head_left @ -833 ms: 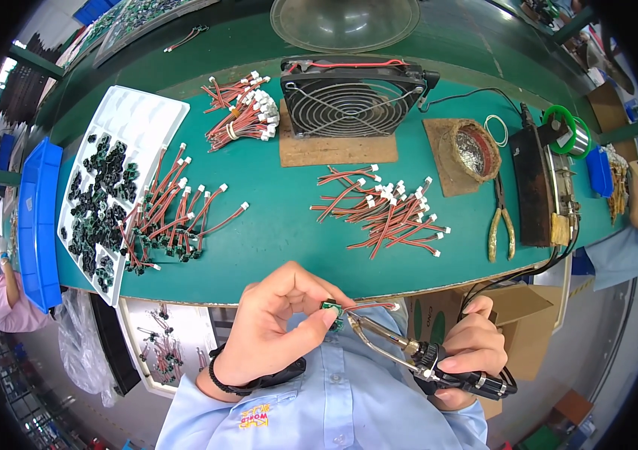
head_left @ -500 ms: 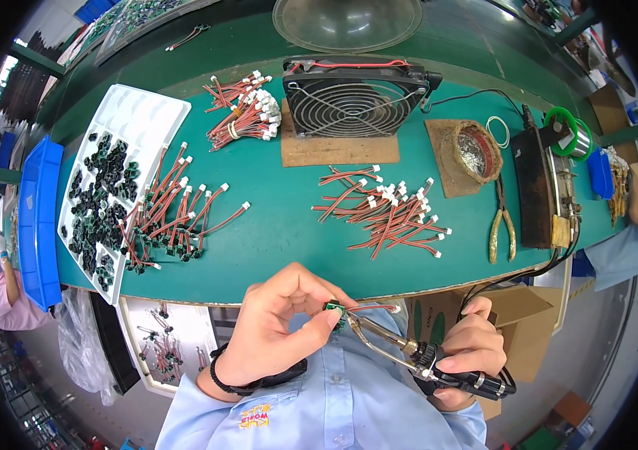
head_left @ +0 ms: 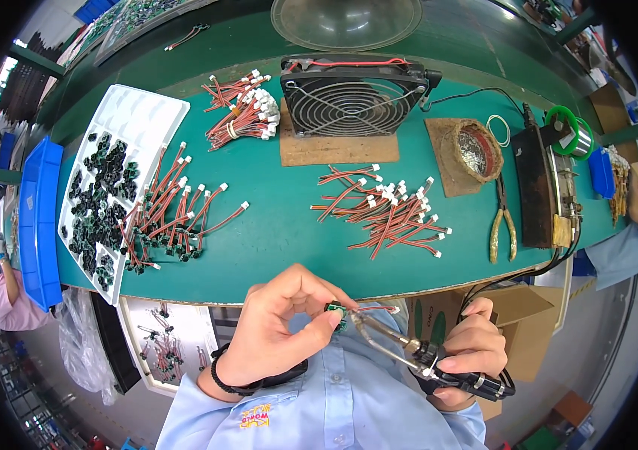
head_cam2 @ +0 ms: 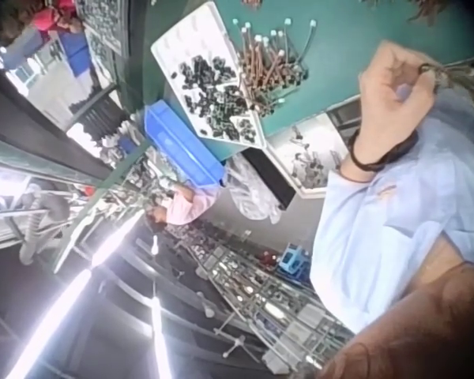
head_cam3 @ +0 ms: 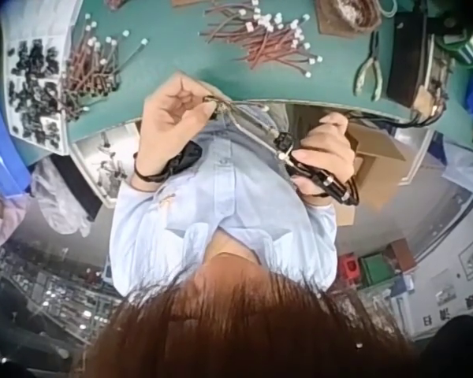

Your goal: Soldering small electronic components onto wires at a factory assembly line.

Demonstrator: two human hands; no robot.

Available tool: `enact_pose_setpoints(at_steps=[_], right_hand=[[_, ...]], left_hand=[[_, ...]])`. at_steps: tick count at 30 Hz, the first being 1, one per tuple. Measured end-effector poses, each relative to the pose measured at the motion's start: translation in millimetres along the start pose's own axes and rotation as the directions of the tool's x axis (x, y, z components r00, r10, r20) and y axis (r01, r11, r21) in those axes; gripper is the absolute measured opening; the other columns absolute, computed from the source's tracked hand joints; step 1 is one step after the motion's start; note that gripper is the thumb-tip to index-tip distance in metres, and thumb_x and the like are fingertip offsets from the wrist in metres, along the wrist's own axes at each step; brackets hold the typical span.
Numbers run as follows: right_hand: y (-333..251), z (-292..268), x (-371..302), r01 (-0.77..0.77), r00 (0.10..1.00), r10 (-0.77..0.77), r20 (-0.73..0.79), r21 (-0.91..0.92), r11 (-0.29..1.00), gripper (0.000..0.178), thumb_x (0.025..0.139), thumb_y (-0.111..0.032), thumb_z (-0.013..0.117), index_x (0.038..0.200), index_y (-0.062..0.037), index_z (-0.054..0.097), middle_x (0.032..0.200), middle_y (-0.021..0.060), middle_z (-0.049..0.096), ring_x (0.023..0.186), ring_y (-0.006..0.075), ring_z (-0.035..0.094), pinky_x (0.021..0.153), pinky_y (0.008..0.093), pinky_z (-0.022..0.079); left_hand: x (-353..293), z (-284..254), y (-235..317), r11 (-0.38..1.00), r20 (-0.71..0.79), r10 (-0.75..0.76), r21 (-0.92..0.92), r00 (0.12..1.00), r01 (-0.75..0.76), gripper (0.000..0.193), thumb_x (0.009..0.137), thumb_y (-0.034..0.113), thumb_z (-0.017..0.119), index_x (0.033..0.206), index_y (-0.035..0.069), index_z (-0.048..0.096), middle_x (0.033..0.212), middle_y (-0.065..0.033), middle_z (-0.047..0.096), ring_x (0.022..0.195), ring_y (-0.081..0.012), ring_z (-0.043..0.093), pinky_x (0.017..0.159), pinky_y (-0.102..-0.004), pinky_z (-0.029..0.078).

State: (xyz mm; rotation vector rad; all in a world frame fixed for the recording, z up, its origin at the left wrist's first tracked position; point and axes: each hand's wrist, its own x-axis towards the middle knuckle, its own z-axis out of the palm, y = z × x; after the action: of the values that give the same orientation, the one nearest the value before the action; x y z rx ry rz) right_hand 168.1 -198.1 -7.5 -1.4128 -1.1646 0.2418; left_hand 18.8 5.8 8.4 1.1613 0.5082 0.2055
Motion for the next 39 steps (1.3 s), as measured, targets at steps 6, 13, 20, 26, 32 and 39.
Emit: enact_pose_setpoints(at_steps=[6, 13, 20, 26, 32, 39], right_hand=[[19, 0, -13, 0.045, 0.962, -0.061, -0.266, -0.068, 0.997, 0.04, 0.07, -0.033, 0.071, 0.101, -0.0143, 0.055, 0.062, 0.0009, 0.051, 0.048, 0.0113, 0.039, 0.069, 0.0328, 0.033], [30, 26, -10, -0.422, 0.847, 0.362, -0.389, -0.078, 0.903, 0.025, 0.081, -0.005, 0.061, 0.103, -0.0085, 0.051, 0.081, 0.0103, 0.062, 0.069, 0.0176, 0.057, 0.064, 0.0269, 0.044], [51, 30, 32, 0.146, 0.978, -0.025, 0.207, -0.597, 0.789, 0.026, 0.072, -0.007, 0.06, 0.097, -0.0109, 0.053, 0.089, 0.0112, 0.062, 0.079, 0.0236, 0.059, 0.071, 0.033, 0.046], [62, 44, 53, 0.431, 0.895, -0.203, 0.398, -0.651, 0.625, 0.026, 0.067, -0.01, 0.06, 0.092, -0.0123, 0.053, 0.087, 0.0092, 0.06, 0.08, 0.025, 0.057, 0.07, 0.0323, 0.045], [68, 35, 65, 0.482, 0.866, -0.226, 0.446, -0.624, 0.615, 0.032, 0.066, -0.008, 0.062, 0.096, -0.0121, 0.053, 0.084, 0.0082, 0.059, 0.08, 0.0246, 0.057, 0.062, 0.0323, 0.045], [53, 46, 56, 0.118, 0.993, -0.121, 0.013, -0.34, 0.933, 0.041, 0.07, 0.008, 0.067, 0.101, -0.0077, 0.045, 0.083, 0.0112, 0.06, 0.073, 0.0212, 0.061, 0.064, 0.033, 0.051]], left_hand=[[1, 1, 0, 1.0, 0.002, -0.015, -0.026, 1.0, 0.015, 0.012, 0.079, -0.001, 0.056, 0.087, 0.002, 0.048, 0.09, -0.0173, 0.063, 0.086, -0.018, 0.06, 0.079, -0.0305, 0.044], [-1, -5, -5, 0.998, -0.087, -0.005, -0.057, 0.996, 0.0, 0.012, 0.079, 0.002, 0.057, 0.086, 0.003, 0.047, 0.088, -0.0163, 0.063, 0.079, -0.0141, 0.058, 0.067, -0.0237, 0.046], [-8, -21, -12, 0.999, -0.178, -0.034, 0.032, 0.983, 0.041, 0.011, 0.08, 0.007, 0.056, 0.085, 0.003, 0.046, 0.086, -0.0151, 0.063, 0.071, -0.0105, 0.056, 0.057, -0.0195, 0.044], [-11, -30, -14, 0.998, -0.206, -0.023, 0.044, 0.978, 0.033, 0.01, 0.08, 0.007, 0.054, 0.084, 0.004, 0.046, 0.086, -0.0138, 0.063, 0.071, -0.0092, 0.055, 0.059, -0.0192, 0.044], [-9, -34, -22, 1.0, -0.175, 0.006, -0.002, 0.985, -0.006, 0.008, 0.083, 0.0, 0.054, 0.088, 0.002, 0.047, 0.091, -0.0128, 0.063, 0.074, -0.0072, 0.054, 0.059, -0.0199, 0.044], [2, -26, -31, 0.999, -0.165, -0.008, -0.045, 0.986, 0.0, 0.01, 0.084, -0.001, 0.055, 0.092, -0.001, 0.05, 0.095, -0.0103, 0.061, 0.076, -0.0061, 0.053, 0.062, -0.0202, 0.044]])
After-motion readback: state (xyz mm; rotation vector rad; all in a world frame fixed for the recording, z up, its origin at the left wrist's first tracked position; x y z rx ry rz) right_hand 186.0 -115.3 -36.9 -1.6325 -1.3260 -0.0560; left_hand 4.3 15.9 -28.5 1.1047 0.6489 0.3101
